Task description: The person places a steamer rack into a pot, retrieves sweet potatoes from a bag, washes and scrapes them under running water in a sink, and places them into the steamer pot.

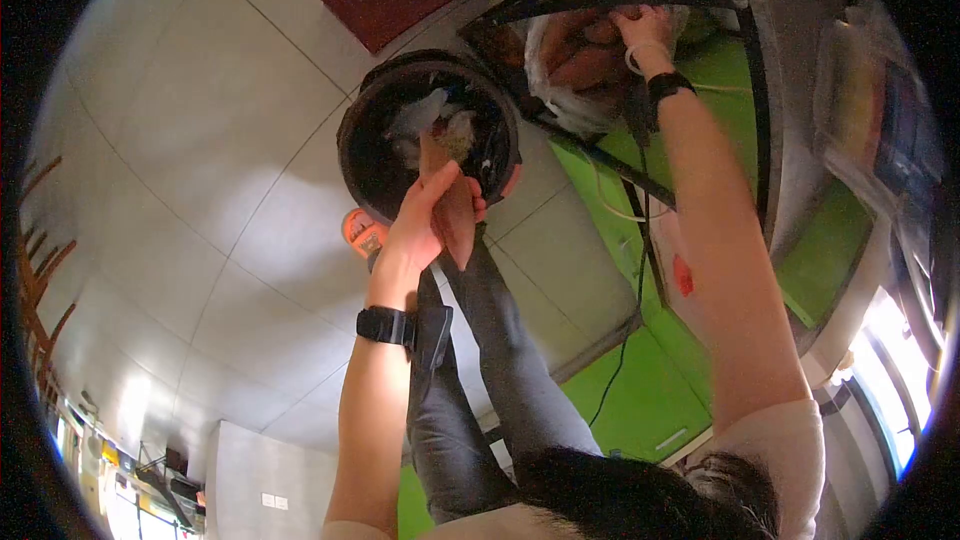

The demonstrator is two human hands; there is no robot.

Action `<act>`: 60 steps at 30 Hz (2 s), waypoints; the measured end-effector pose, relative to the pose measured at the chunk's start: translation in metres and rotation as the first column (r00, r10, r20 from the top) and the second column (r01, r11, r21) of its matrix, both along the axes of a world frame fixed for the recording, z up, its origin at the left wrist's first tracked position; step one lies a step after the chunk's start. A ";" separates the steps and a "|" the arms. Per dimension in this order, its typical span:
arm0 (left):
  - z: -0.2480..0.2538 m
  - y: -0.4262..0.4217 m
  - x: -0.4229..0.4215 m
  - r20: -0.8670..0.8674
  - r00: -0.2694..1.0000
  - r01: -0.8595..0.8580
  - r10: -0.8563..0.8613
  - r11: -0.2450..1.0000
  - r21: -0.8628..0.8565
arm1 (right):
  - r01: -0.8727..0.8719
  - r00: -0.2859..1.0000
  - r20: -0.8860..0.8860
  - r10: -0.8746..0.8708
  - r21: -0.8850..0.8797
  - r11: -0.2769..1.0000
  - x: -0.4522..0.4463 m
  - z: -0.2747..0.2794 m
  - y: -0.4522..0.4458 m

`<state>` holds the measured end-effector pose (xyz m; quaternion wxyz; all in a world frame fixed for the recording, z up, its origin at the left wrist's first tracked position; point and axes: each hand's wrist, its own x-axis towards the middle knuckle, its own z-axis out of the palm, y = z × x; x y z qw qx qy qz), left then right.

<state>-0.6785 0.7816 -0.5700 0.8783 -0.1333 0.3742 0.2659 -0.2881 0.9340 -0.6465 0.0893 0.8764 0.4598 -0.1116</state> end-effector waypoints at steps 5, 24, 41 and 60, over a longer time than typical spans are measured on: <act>0.012 0.003 0.002 0.115 0.993 0.022 -0.032 0.996 0.084 | -0.053 0.993 0.112 0.028 0.224 0.973 -0.011 -0.001 -0.015; 0.045 0.027 0.008 0.329 0.942 -0.133 0.070 0.976 0.173 | 0.031 0.967 -0.237 0.093 0.473 0.880 -0.102 0.052 -0.048; 0.046 0.009 0.009 0.220 0.974 -0.105 0.059 0.973 0.205 | -0.452 0.883 -0.023 0.468 -0.303 0.839 0.013 -0.120 0.023; 0.067 0.025 0.037 0.156 0.980 -0.146 0.120 0.975 0.168 | 0.541 0.323 -0.940 -0.107 0.091 0.836 -0.195 0.182 -0.174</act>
